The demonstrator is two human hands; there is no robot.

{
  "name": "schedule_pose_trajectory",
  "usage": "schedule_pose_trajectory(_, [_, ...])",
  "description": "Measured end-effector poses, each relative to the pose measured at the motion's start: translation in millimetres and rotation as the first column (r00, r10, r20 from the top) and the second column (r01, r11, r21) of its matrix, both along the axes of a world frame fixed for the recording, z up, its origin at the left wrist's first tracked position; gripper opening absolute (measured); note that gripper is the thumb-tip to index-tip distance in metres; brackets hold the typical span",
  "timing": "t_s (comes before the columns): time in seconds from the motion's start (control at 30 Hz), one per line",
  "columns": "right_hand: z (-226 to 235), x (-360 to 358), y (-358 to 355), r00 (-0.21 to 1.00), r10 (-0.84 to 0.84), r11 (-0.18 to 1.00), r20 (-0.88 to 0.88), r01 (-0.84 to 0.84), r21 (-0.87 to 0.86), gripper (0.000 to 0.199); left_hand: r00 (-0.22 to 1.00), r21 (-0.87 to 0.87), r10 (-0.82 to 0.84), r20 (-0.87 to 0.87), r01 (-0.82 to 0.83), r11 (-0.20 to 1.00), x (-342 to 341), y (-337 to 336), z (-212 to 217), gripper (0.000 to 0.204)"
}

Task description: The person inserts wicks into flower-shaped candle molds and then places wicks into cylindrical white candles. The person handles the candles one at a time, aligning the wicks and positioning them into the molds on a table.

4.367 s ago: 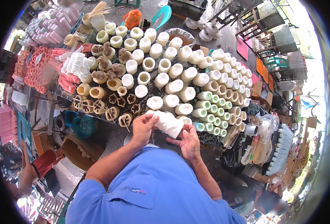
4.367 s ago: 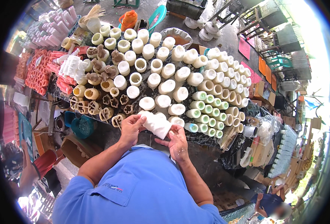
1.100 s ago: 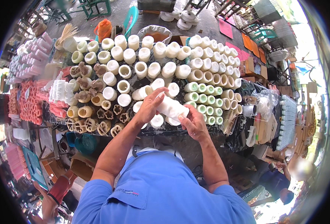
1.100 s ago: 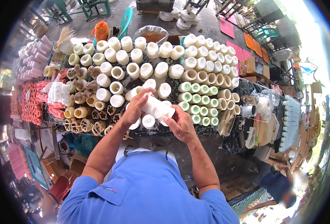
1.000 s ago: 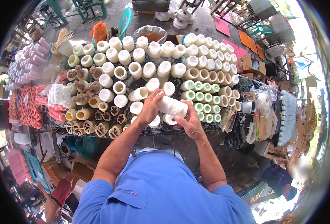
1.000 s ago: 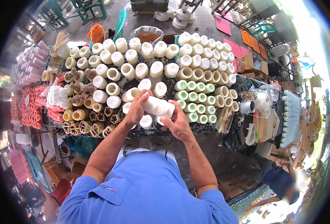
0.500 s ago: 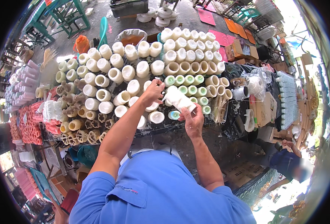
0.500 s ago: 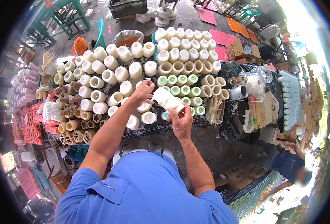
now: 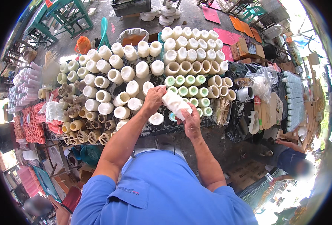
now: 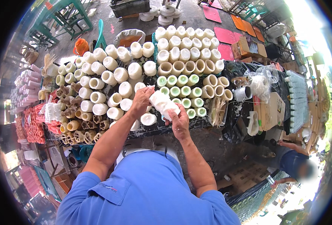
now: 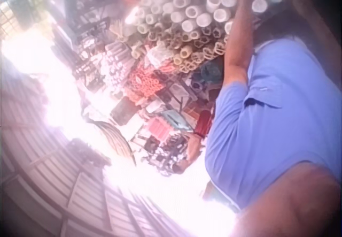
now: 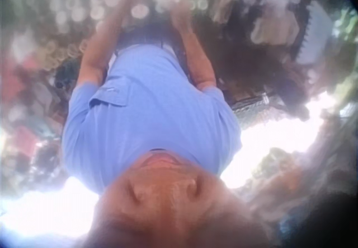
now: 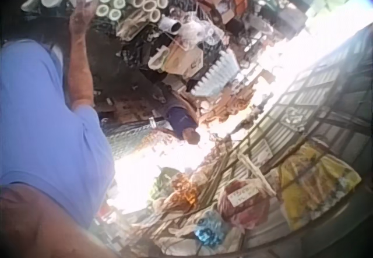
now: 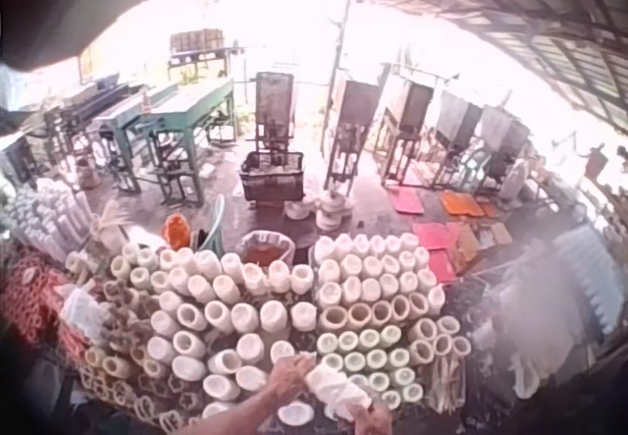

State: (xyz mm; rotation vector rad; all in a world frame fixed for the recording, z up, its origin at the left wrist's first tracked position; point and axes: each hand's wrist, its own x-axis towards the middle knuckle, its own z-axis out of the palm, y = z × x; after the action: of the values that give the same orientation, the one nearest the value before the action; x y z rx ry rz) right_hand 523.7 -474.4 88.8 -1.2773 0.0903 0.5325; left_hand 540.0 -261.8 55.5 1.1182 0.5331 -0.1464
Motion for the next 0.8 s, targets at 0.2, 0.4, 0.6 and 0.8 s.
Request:
schedule_pose_trajectory(0.2, [-1,9,0,0.999,-0.033,0.982,0.029,0.038,-0.185,0.048,0.994,-0.113,-0.109,-0.004,0.108,0.988,12,9,-3,0.061])
schedule_pose_trajectory(0.4, [4,7,-13,0.995,0.067,0.984,0.068,-0.055,-0.167,0.052,0.908,0.293,-0.275,0.317,0.182,0.939,12,-5,-15,0.040])
schedule_pose_trajectory(0.6, [-8,0,-34,0.993,-0.012,0.990,-0.117,0.028,0.142,0.048,0.984,0.270,-0.175,0.014,0.165,0.949,9,-13,-18,0.034])
schedule_pose_trajectory(0.8, [-10,3,-43,0.996,-0.005,0.998,-0.089,0.010,0.062,0.048,0.994,0.840,-0.097,0.052,0.009,0.542,-21,33,5,0.041])
